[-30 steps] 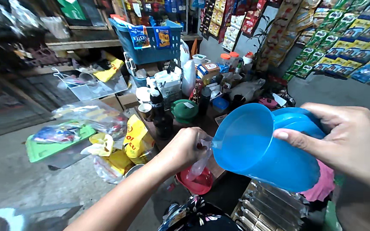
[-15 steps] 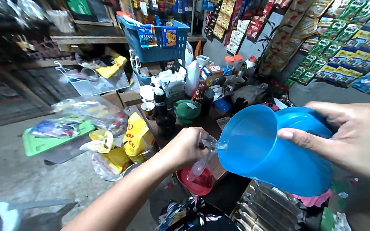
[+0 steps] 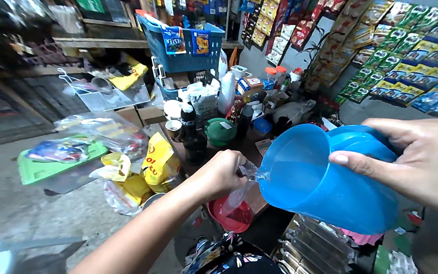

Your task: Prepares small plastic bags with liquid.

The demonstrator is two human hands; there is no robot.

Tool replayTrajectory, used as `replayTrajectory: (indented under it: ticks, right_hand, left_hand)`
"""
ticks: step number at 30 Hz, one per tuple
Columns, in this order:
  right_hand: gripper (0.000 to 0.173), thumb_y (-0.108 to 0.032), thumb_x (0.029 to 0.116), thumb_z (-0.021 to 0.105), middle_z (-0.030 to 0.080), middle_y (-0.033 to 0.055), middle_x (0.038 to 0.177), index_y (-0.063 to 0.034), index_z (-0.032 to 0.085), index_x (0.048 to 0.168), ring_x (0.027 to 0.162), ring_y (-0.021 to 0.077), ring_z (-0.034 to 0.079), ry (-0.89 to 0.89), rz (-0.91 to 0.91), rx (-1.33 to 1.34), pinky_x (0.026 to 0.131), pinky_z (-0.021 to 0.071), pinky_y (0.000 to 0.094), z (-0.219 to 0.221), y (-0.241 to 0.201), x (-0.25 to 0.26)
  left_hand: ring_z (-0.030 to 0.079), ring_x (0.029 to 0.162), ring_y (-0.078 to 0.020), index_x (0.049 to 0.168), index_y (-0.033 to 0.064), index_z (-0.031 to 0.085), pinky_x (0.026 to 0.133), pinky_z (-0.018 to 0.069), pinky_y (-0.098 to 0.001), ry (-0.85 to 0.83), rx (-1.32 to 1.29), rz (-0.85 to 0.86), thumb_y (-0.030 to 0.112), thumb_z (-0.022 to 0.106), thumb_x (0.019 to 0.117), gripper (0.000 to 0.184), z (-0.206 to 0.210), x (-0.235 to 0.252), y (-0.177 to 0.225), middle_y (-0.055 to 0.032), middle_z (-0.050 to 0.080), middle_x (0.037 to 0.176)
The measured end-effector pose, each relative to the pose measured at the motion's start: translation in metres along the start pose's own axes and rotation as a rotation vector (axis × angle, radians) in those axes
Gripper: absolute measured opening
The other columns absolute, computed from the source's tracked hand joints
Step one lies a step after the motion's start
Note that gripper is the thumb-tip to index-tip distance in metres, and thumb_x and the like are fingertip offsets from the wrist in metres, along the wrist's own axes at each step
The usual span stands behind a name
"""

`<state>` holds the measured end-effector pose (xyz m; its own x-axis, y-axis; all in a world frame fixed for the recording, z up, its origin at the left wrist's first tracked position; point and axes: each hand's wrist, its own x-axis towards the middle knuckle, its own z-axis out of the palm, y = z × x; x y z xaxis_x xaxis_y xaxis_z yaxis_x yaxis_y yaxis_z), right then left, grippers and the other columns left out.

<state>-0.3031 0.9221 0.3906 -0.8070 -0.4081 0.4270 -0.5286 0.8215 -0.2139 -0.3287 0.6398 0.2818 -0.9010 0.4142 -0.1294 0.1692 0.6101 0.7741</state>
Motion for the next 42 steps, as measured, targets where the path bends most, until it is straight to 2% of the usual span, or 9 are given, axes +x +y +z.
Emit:
replayTrajectory:
  ticks: [10,13,18,22,26,37,42]
  right_hand:
    - [0.044,-0.073,0.0806,0.066,0.063,-0.0189,0.069,-0.0309,0.069,0.093,0.061,-0.0074,0.06,-0.028,-0.003,-0.035,0.048,0.0477,0.0168,0.003,-0.008,0.009]
    - [0.043,-0.073,0.0808,0.066,0.064,-0.0192,0.071,-0.0318,0.07,0.093,0.061,-0.0072,0.061,-0.04,0.001,-0.031,0.048,0.0492,0.0173,0.004,-0.008,0.012]
    - [0.048,-0.075,0.0804,0.065,0.064,-0.0178,0.069,-0.0291,0.071,0.094,0.06,-0.006,0.06,-0.042,-0.001,-0.049,0.047,0.0487,0.0189,0.006,-0.009,0.015]
    - [0.042,-0.072,0.0813,0.066,0.061,-0.0193,0.069,-0.0305,0.068,0.091,0.06,-0.0076,0.059,-0.039,-0.011,-0.04,0.047,0.0473,0.0165,0.009,-0.012,0.016]
    - [0.046,-0.073,0.0807,0.066,0.064,-0.0189,0.07,-0.029,0.071,0.094,0.061,-0.0074,0.06,-0.044,0.0,-0.046,0.049,0.0492,0.0175,0.01,-0.016,0.017]
    - [0.043,-0.073,0.081,0.066,0.059,-0.0197,0.065,-0.0302,0.068,0.087,0.056,-0.0085,0.055,-0.051,-0.015,-0.06,0.044,0.0431,0.0156,0.011,-0.023,0.018]
    - [0.041,-0.07,0.0816,0.068,0.06,-0.0196,0.065,-0.0303,0.068,0.088,0.056,-0.0082,0.057,-0.054,-0.012,-0.023,0.044,0.0446,0.0151,0.012,-0.024,0.017]
  left_hand:
    - [0.065,0.081,-0.0061,0.114,0.0134,0.074,0.075,0.0543,-0.029,-0.031,0.018,-0.014,0.011,0.072,0.0918,0.023,-0.005,0.003,-0.002,0.0006,0.072,0.097]
    - [0.066,0.083,-0.006,0.115,0.0139,0.074,0.077,0.0552,-0.029,-0.051,0.003,-0.016,0.011,0.072,0.0917,0.023,-0.006,0.005,-0.004,0.0008,0.073,0.099]
    - [0.065,0.082,-0.0072,0.117,0.0135,0.073,0.077,0.0548,-0.0296,-0.068,0.01,-0.018,0.01,0.072,0.0927,0.024,-0.01,0.006,-0.005,-0.0011,0.072,0.101]
    - [0.064,0.081,-0.0071,0.115,0.0138,0.073,0.076,0.0541,-0.0297,-0.074,0.006,-0.016,0.01,0.07,0.0932,0.022,-0.012,0.006,-0.008,-0.0007,0.071,0.1]
    - [0.066,0.085,-0.0079,0.115,0.0144,0.074,0.079,0.0551,-0.0316,-0.085,0.016,-0.019,0.012,0.071,0.093,0.022,-0.015,0.007,-0.01,-0.0003,0.072,0.104]
    - [0.063,0.079,-0.0068,0.113,0.0155,0.074,0.074,0.0533,-0.0294,-0.094,0.033,-0.006,0.011,0.071,0.0923,0.021,-0.017,0.005,-0.011,0.0003,0.07,0.099]
    - [0.064,0.079,-0.0064,0.114,0.0164,0.074,0.074,0.0539,-0.0291,-0.1,0.037,-0.01,0.013,0.071,0.0935,0.021,-0.018,0.005,-0.012,0.0009,0.071,0.099]
